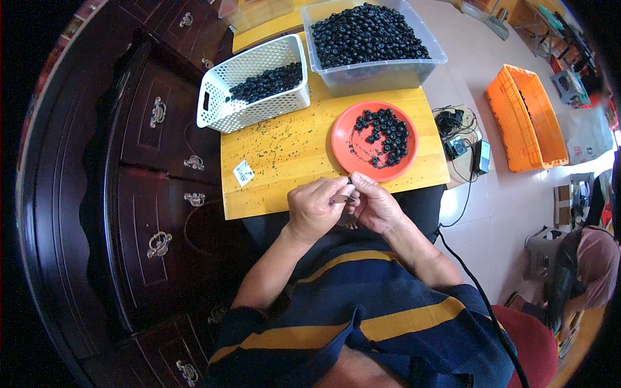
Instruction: Manually sorting and peeling dark grapes from a large container into a separate plate.
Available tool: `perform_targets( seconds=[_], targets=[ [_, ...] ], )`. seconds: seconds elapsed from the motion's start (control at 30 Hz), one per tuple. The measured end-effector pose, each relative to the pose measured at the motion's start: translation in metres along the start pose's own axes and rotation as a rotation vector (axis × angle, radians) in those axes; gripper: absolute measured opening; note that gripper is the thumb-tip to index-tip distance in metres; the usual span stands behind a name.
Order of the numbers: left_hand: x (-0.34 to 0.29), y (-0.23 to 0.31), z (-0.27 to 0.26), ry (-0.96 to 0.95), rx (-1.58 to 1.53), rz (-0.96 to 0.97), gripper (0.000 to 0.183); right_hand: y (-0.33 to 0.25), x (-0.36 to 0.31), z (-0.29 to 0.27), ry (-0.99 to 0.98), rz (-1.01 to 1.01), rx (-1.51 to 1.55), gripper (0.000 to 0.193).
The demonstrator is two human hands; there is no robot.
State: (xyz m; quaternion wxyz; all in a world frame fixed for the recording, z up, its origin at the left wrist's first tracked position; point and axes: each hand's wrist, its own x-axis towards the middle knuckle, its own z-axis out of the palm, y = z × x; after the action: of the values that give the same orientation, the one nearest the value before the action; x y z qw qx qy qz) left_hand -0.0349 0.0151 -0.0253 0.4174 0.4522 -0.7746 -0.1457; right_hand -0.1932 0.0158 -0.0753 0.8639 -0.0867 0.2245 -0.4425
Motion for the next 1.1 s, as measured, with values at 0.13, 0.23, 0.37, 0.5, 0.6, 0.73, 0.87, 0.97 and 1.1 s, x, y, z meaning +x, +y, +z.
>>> perform_targets(
  seconds=[0.13, 0.23, 0.37, 0.5, 0.6, 0.73, 0.87, 0.97, 1.1],
  targets=[
    [0.005, 0.010, -0.008, -0.055, -0.014, -0.044, 0.024, -0.003, 0.000, 0.001, -0.071, -0.041, 0.041, 0.020],
    [0.017, 0.014, -0.022, -0.156, 0.029, -0.179, 0.038, -0.007, -0.005, 0.011, -0.039, -0.049, -0.016, 0.022],
    [0.022, 0.004, -0.029, -0.281, 0.079, -0.127, 0.045, -0.006, -0.008, 0.013, -0.084, -0.008, -0.001, 0.021],
    [0.026, 0.006, -0.031, -0.346, 0.095, -0.102, 0.045, -0.008, -0.009, 0.014, -0.132, -0.001, -0.053, 0.018],
    [0.027, 0.008, -0.032, -0.348, 0.117, -0.053, 0.046, -0.008, -0.010, 0.015, -0.108, -0.002, -0.086, 0.016],
    [0.025, 0.006, -0.031, -0.348, 0.148, -0.016, 0.048, -0.006, -0.007, 0.012, -0.120, -0.016, -0.098, 0.014],
    [0.024, 0.001, -0.029, -0.318, 0.148, 0.026, 0.048, -0.006, -0.005, 0.010, -0.163, -0.011, -0.069, 0.013],
    [0.022, -0.004, -0.026, -0.315, 0.162, 0.040, 0.047, -0.006, -0.004, 0.010, -0.148, 0.007, -0.044, 0.013],
    [0.019, -0.010, -0.020, -0.300, 0.177, 0.056, 0.047, -0.007, -0.002, 0.011, -0.124, 0.078, 0.065, 0.015]
  ],
)
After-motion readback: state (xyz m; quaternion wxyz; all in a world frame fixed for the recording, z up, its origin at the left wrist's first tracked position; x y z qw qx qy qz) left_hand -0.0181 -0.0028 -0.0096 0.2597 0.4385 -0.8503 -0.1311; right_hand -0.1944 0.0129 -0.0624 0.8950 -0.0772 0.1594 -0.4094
